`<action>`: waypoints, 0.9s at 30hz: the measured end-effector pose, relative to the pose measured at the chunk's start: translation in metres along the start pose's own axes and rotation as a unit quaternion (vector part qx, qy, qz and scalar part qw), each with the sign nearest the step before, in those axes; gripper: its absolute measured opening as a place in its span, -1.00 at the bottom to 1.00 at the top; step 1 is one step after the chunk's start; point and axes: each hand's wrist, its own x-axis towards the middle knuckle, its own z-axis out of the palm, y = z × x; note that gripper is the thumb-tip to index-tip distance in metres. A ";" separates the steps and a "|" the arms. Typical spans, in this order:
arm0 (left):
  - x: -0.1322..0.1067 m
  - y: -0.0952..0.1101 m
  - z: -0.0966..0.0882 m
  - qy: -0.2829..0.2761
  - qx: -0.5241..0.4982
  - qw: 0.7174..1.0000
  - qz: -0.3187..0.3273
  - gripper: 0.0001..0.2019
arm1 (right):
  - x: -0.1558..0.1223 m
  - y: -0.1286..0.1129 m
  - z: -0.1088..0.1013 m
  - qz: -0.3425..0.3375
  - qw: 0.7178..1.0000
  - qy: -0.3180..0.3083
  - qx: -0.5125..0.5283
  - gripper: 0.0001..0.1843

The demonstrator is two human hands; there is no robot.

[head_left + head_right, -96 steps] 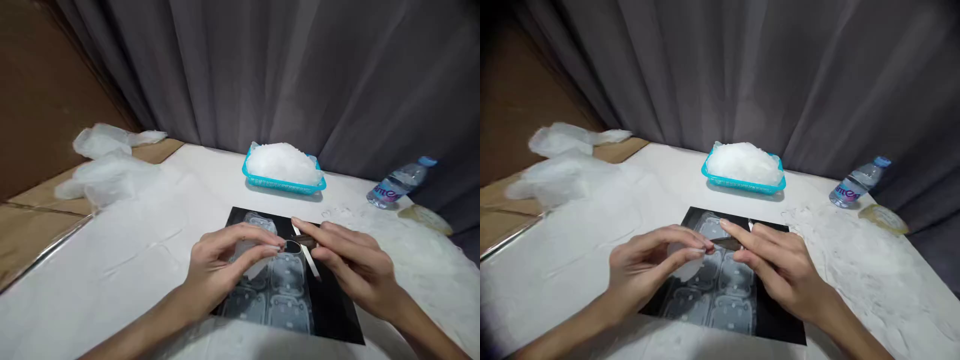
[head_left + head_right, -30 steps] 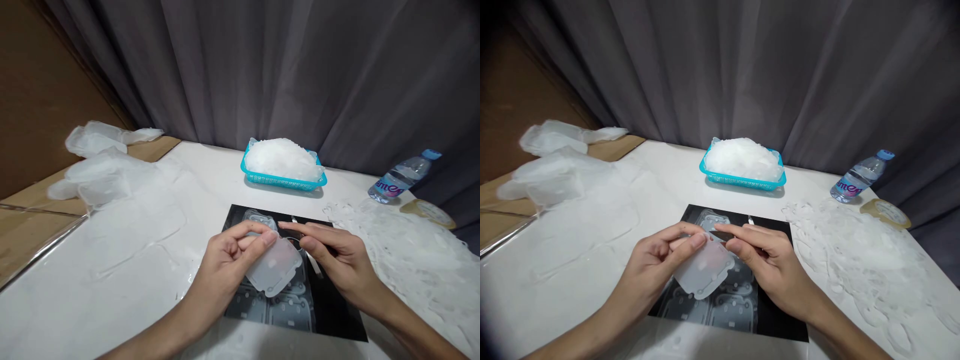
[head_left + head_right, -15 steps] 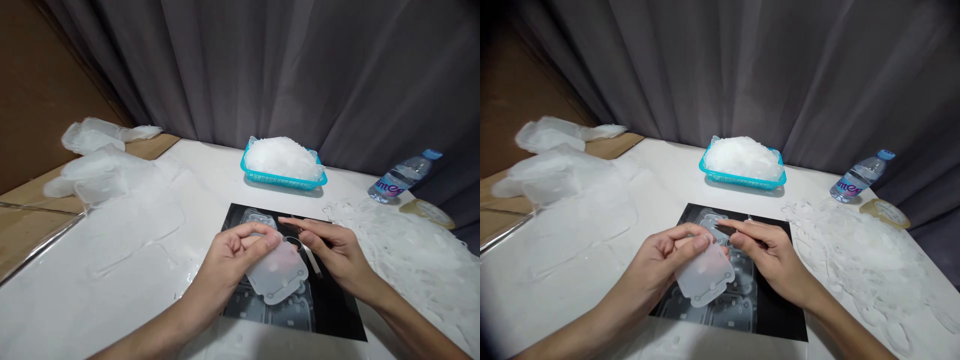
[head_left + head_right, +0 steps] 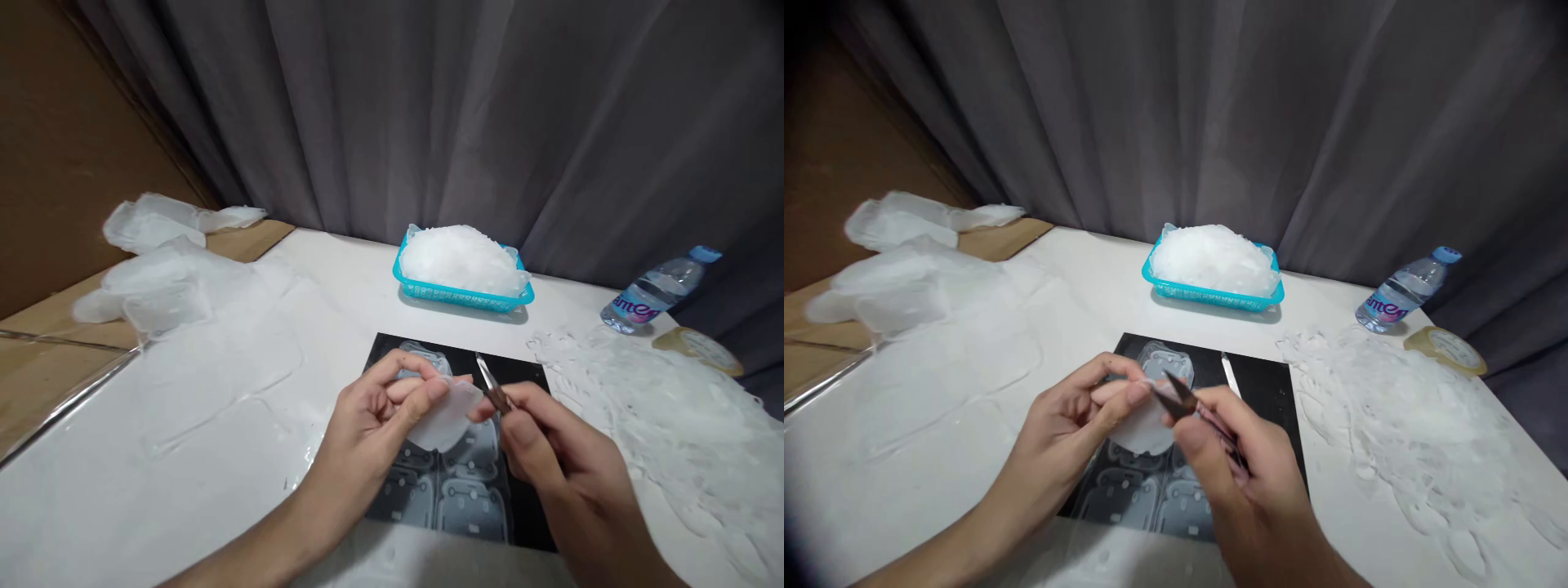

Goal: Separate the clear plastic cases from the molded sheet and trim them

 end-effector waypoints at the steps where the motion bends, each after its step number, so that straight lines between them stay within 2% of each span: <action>1: -0.001 0.000 0.001 -0.007 -0.004 1.000 0.001 -0.82 | 0.002 0.006 0.002 0.006 1.000 0.006 0.020 -0.54; 3: -0.002 -0.001 0.002 -0.020 -0.007 1.000 0.005 -0.83 | 0.006 0.016 0.005 0.012 0.998 -0.004 0.069 -0.54; 5: -0.003 -0.002 0.002 -0.032 -0.005 0.999 0.011 -0.87 | 0.010 0.023 0.006 0.028 0.991 -0.042 0.125 -0.56; 10: -0.001 -0.004 -0.001 -0.048 0.023 0.997 0.047 -0.87 | 0.015 0.026 0.006 0.037 0.966 -0.116 0.228 -0.60; 14: 0.003 -0.004 -0.005 -0.013 0.083 0.992 0.090 -0.89 | 0.018 0.024 0.001 0.004 0.975 -0.141 0.171 -0.58; 18: 0.003 -0.005 -0.007 0.026 0.106 0.989 0.095 -0.86 | 0.018 0.020 -0.003 -0.014 0.984 -0.130 0.117 -0.60; 27: 0.001 -0.007 -0.007 0.006 0.033 0.996 0.080 -0.86 | 0.019 0.013 -0.005 -0.047 0.992 -0.102 0.054 -0.67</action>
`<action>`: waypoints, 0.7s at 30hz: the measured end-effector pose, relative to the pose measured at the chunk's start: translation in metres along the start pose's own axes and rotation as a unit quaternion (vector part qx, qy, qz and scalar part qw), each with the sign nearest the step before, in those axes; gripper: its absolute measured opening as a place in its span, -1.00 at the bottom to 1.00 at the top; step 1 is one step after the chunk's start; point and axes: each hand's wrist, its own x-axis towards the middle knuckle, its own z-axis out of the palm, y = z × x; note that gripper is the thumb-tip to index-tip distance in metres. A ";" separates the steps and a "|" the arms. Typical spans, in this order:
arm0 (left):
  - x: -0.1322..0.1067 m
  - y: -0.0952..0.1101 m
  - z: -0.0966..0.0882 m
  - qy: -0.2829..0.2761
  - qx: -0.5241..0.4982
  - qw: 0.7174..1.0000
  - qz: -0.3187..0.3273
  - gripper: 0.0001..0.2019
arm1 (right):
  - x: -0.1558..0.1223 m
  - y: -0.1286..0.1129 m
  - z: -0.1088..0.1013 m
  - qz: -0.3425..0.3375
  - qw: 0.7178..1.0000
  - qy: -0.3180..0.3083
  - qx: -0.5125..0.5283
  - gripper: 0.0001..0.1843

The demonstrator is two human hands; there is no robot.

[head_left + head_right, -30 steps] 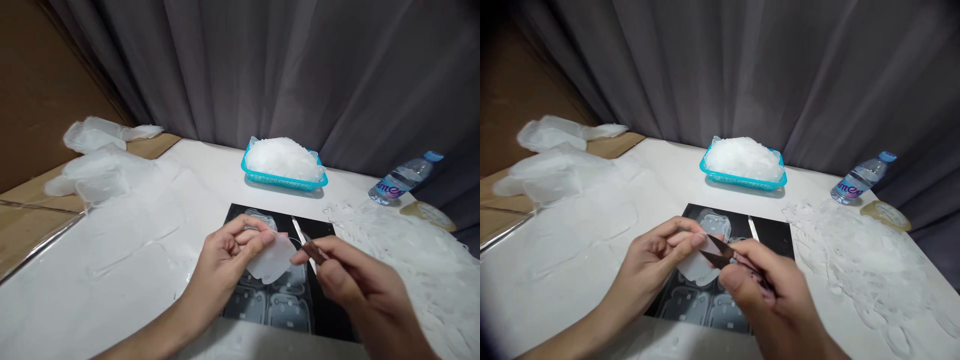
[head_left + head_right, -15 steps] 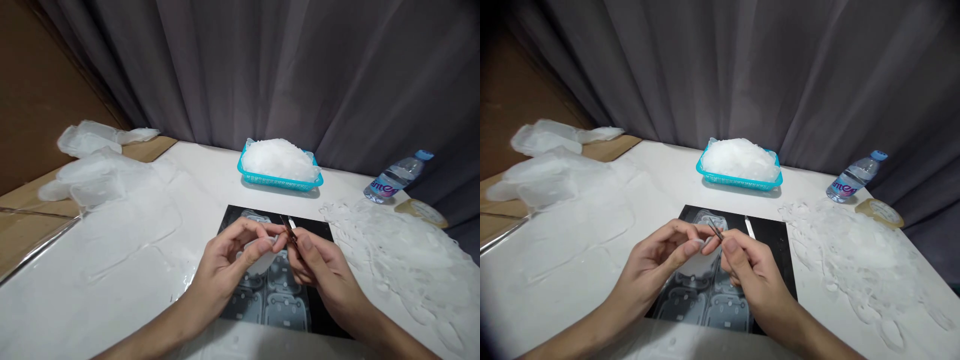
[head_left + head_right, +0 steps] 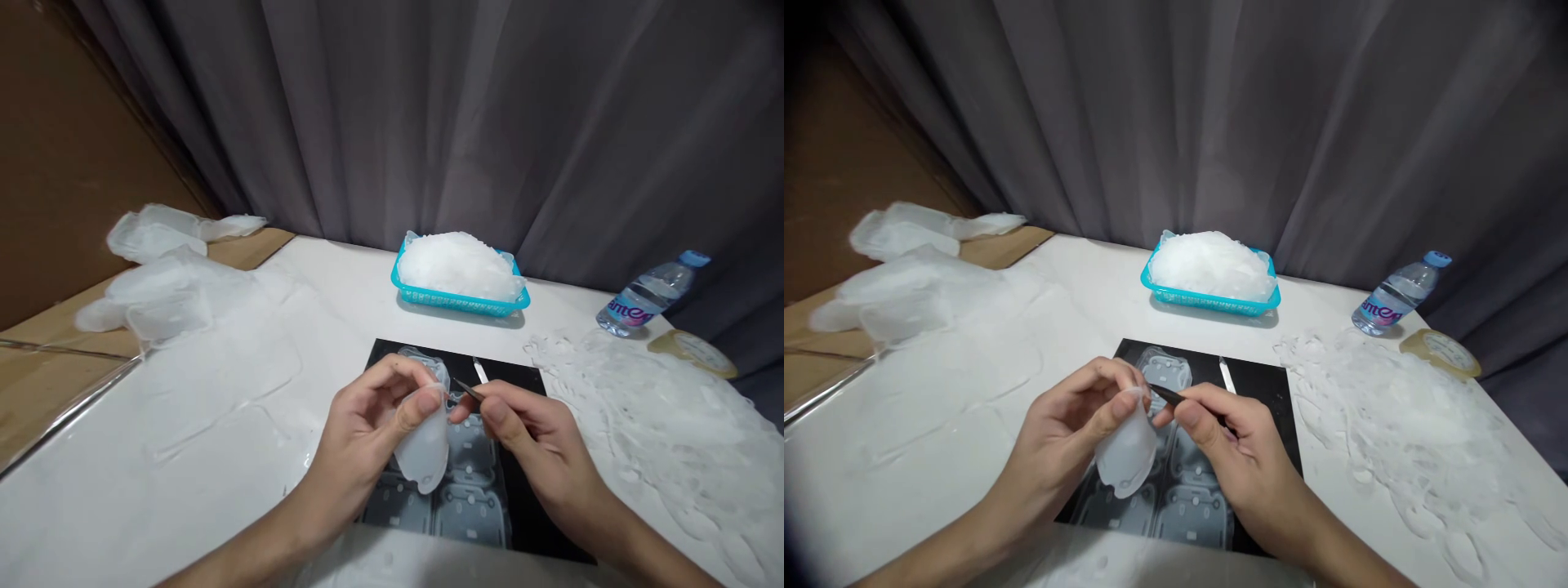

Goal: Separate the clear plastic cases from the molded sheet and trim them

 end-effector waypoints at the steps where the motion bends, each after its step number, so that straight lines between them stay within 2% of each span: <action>1: 0.000 0.000 0.000 -0.003 -0.007 1.000 -0.005 -0.87 | 0.000 0.001 -0.001 -0.002 1.000 -0.003 -0.004 -0.68; 10: -0.004 0.003 0.002 -0.037 -0.068 0.996 -0.040 -0.90 | -0.002 0.010 0.001 -0.038 0.998 -0.010 -0.045 -0.75; 14: -0.004 0.004 0.004 -0.026 -0.072 0.996 -0.041 -0.89 | -0.003 0.013 0.001 -0.050 0.996 0.015 -0.074 -0.77; 21: -0.003 0.004 0.004 -0.025 -0.079 0.996 -0.046 -0.90 | -0.003 0.013 0.002 -0.059 0.994 0.009 -0.089 -0.76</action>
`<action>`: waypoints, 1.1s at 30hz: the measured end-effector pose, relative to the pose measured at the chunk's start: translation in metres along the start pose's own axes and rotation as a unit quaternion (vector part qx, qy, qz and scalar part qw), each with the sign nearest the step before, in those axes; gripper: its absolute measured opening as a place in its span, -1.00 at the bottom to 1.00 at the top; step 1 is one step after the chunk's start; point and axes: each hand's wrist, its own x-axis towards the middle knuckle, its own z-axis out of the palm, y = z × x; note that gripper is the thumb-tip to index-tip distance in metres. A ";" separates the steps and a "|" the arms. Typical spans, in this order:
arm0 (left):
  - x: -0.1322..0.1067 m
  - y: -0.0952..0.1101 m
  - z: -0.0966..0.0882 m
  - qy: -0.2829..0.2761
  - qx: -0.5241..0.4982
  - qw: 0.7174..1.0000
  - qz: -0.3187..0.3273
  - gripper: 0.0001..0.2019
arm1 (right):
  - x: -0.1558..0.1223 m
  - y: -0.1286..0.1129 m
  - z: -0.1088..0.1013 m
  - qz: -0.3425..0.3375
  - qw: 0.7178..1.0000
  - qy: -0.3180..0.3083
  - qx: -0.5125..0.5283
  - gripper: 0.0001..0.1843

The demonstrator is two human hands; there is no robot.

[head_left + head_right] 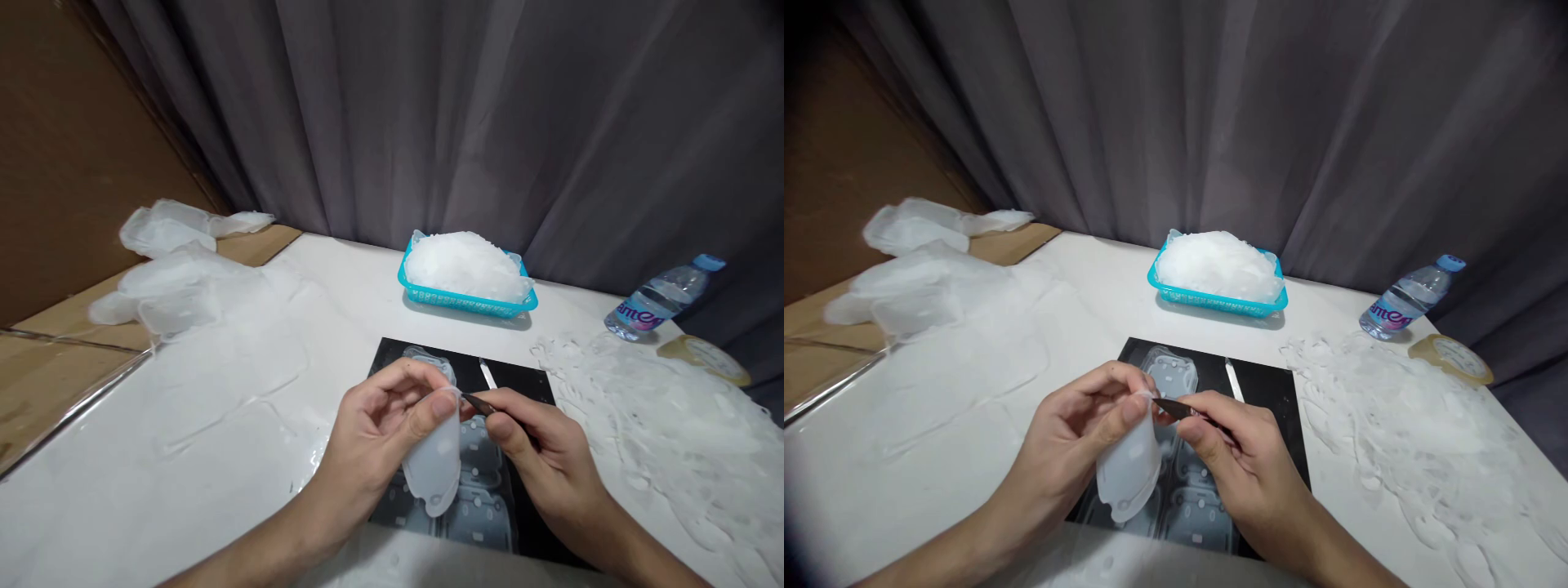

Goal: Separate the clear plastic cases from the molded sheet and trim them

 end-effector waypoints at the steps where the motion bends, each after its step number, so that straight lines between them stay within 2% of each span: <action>1: 0.000 0.000 0.000 -0.001 0.001 1.000 0.000 -0.90 | 0.000 0.000 0.000 -0.001 1.000 -0.001 -0.001 -0.75; 11: -0.001 0.000 -0.001 -0.002 0.021 1.000 0.011 -0.89 | 0.002 0.000 0.002 -0.008 0.999 0.018 -0.029 -0.69; 20: 0.000 0.000 -0.001 0.001 0.033 0.999 0.013 -0.87 | 0.000 0.001 0.000 -0.012 1.000 0.008 -0.017 -0.72; 33: -0.001 0.001 0.000 0.005 0.025 1.000 0.007 -0.89 | 0.002 -0.001 0.006 -0.025 0.999 0.028 -0.006 -0.71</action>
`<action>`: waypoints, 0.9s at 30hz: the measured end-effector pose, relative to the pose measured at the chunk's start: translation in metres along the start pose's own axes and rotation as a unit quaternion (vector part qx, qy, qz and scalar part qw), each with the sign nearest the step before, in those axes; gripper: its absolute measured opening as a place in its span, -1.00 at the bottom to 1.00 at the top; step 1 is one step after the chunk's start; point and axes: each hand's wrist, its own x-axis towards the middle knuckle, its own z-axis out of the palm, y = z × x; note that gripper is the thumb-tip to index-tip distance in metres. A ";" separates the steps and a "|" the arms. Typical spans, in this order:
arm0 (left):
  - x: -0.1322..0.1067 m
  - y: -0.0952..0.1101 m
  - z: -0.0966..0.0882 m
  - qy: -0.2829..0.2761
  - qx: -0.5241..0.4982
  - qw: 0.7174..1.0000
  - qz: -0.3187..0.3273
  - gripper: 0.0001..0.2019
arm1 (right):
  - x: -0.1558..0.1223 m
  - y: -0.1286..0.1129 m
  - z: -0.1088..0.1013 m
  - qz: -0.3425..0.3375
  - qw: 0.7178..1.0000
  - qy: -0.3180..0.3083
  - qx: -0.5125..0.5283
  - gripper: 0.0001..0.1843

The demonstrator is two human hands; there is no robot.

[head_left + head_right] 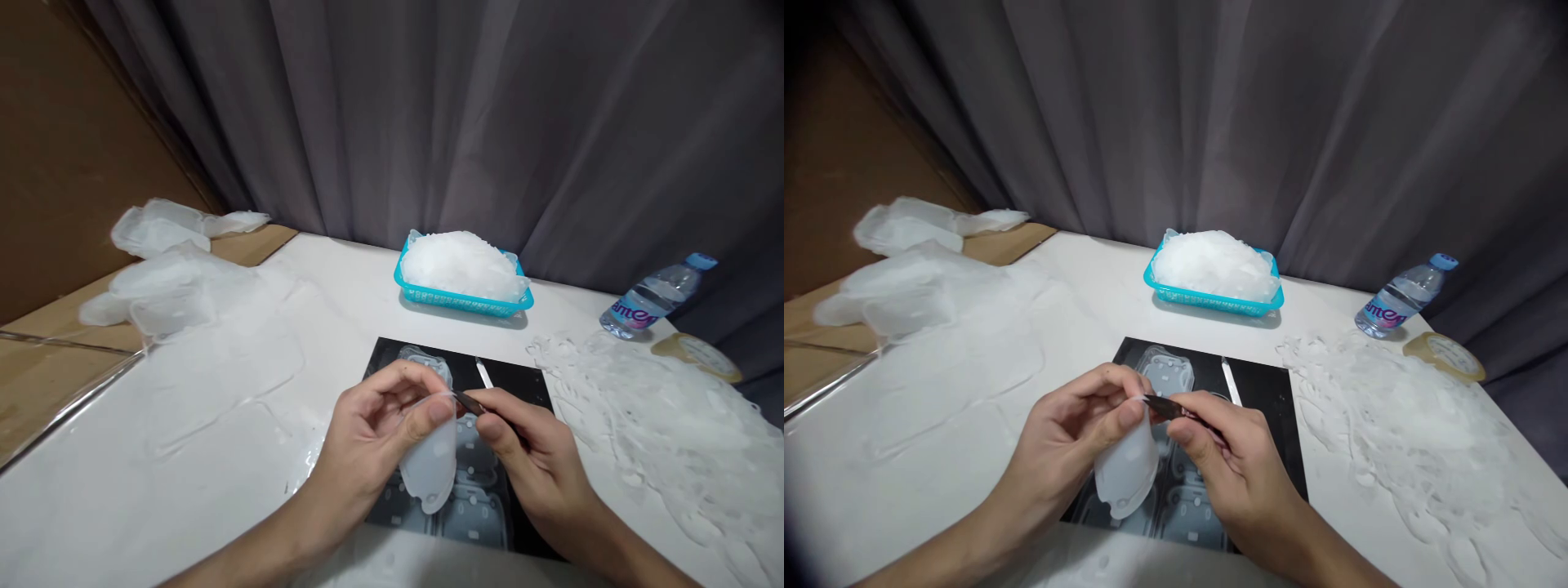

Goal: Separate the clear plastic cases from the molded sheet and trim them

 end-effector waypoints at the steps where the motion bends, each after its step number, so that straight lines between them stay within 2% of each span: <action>1: 0.000 0.000 0.000 0.000 0.000 1.000 -0.002 -0.89 | 0.000 0.000 0.000 0.002 1.000 -0.002 0.001 -0.71; 20: 0.000 -0.002 0.000 0.005 0.012 1.000 -0.004 -0.88 | -0.001 0.000 0.003 -0.003 1.000 -0.001 0.012 -0.72; 27: 0.000 -0.003 0.001 0.007 0.007 1.000 0.006 -0.89 | -0.002 0.005 0.008 0.013 0.999 0.048 0.013 -0.71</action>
